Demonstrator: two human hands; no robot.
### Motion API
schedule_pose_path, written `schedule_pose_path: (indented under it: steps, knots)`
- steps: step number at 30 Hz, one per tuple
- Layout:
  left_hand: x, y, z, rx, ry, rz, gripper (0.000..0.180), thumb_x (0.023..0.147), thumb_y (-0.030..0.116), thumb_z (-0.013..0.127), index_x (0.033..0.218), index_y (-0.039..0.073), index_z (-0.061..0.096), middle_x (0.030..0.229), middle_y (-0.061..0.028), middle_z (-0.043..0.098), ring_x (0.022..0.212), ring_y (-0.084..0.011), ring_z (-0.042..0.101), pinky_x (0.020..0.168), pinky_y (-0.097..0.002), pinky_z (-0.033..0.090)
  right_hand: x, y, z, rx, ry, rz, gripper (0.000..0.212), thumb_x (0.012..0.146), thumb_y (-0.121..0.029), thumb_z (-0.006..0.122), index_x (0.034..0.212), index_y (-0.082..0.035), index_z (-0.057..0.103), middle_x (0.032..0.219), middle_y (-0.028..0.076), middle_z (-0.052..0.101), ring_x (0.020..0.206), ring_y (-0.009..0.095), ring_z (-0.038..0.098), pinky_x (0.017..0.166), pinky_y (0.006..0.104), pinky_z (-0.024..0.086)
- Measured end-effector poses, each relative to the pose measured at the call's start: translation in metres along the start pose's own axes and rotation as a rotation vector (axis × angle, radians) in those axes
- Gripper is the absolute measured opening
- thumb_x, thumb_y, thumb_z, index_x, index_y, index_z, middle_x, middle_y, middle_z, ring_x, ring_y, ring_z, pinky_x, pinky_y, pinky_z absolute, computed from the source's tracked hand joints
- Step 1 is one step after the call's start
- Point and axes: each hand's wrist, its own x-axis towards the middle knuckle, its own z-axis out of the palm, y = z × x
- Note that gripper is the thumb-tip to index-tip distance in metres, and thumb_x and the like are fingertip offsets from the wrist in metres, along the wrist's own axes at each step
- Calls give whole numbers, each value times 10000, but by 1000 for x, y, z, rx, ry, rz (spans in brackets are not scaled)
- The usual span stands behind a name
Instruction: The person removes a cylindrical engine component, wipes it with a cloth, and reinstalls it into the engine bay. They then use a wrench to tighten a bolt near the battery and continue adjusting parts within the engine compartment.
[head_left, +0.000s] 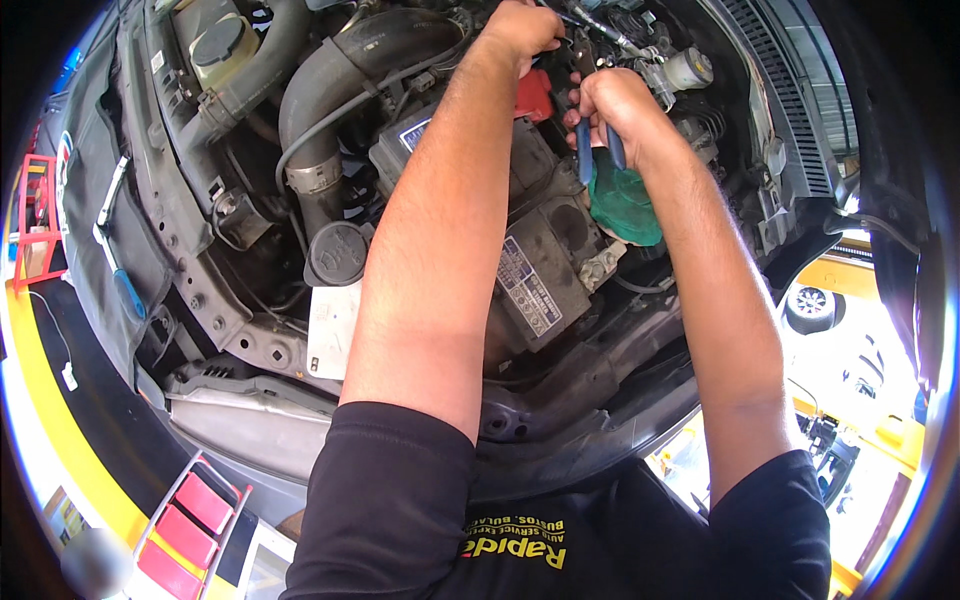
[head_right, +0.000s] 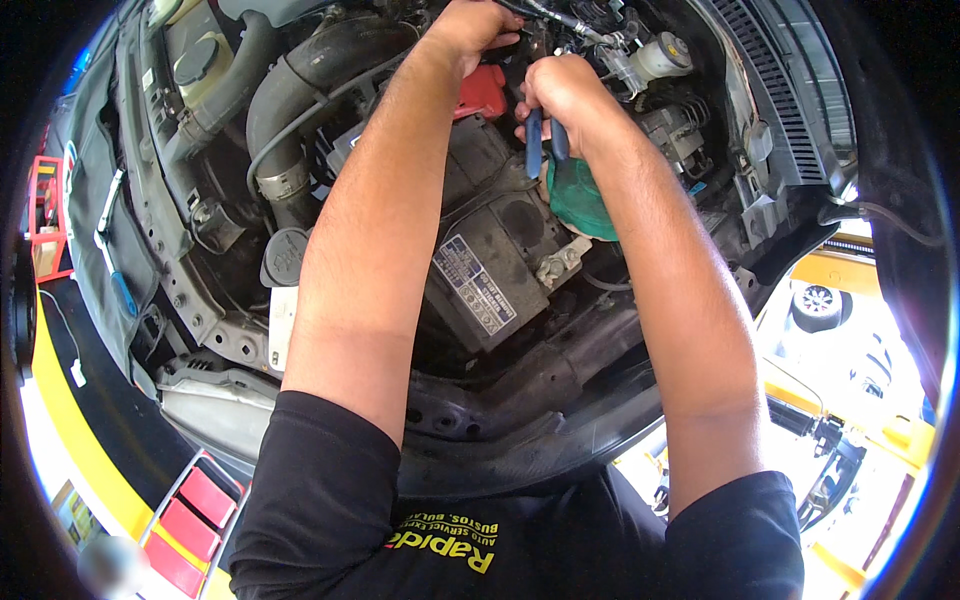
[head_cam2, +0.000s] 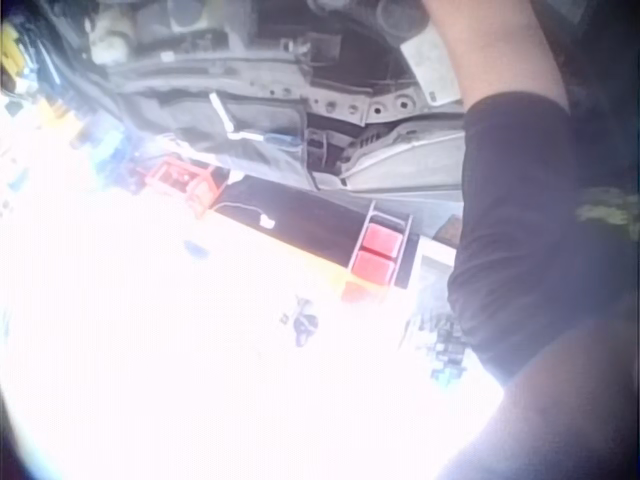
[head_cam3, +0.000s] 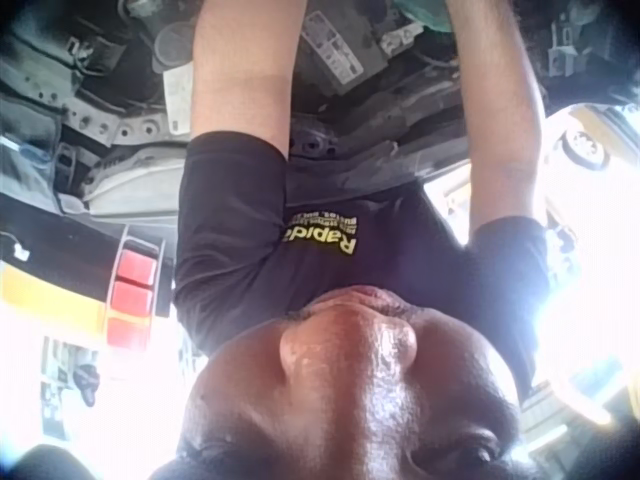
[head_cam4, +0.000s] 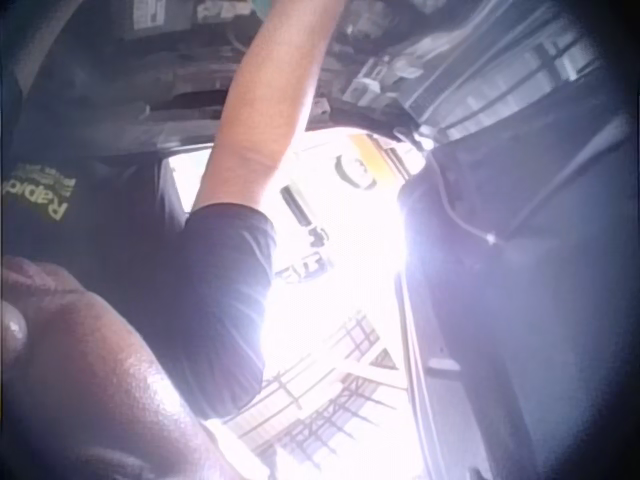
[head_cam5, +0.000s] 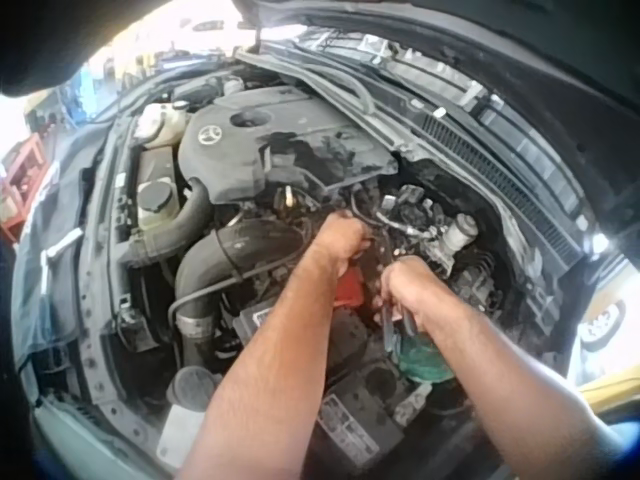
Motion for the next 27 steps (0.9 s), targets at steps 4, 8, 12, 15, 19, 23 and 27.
schedule_pose_path:
  steps: [4, 8, 12, 15, 19, 23, 27]
  knots:
    - [-2, 4, 3, 21, 10, 7, 199, 742, -74, 564, 929, -10, 588, 684, -87, 557, 539, -192, 523, 461, -339, 379, 1, -4, 0, -74, -29, 18, 485, 722, 58, 492, 1204, 18, 463, 907, 81, 503, 670, 198, 558, 608, 412, 541]
    - [-5, 6, 0, 15, 14, -3, 223, 744, -76, 566, 961, -33, 599, 692, -92, 566, 546, -201, 528, 466, -346, 390, 2, -7, 3, -72, -41, 13, 492, 726, 55, 488, 1216, 21, 449, 882, 78, 510, 673, 198, 562, 603, 411, 538]
    - [-9, 8, 2, 17, 14, 11, 178, 750, -78, 581, 920, -40, 618, 684, -89, 563, 545, -203, 528, 470, -347, 391, 2, -5, 1, -14, -38, 19, 482, 733, 45, 495, 1213, 24, 461, 912, 86, 525, 686, 197, 573, 604, 415, 547]
    - [-12, 10, 7, 13, 6, 1, 117, 752, -76, 594, 857, -32, 619, 669, -84, 556, 534, -196, 517, 463, -342, 378, 1, -6, -1, -16, -5, 25, 480, 735, 47, 493, 1214, 30, 470, 917, 88, 522, 677, 202, 570, 597, 417, 545]
    - [-5, 8, -6, 32, -53, -6, 73, 752, -70, 603, 794, -10, 605, 631, -77, 543, 506, -184, 490, 448, -337, 354, -4, -3, 11, -131, 28, -10, 466, 741, 50, 488, 1207, 35, 479, 915, 84, 520, 655, 209, 561, 585, 411, 539]
    - [-6, 6, -4, 70, -72, -26, 82, 759, -55, 607, 728, 19, 592, 602, -67, 532, 489, -177, 474, 443, -350, 349, 6, 6, 1, -1, -11, 30, 458, 748, 62, 501, 1204, 24, 481, 910, 73, 512, 643, 200, 550, 584, 400, 530]
    - [-15, 14, 6, 91, -16, -41, 84, 766, -38, 617, 717, 31, 609, 605, -66, 544, 501, -183, 491, 455, -358, 368, 3, 2, -2, -12, 1, 33, 480, 750, 69, 498, 1226, 19, 460, 953, 84, 497, 666, 201, 554, 577, 402, 522]
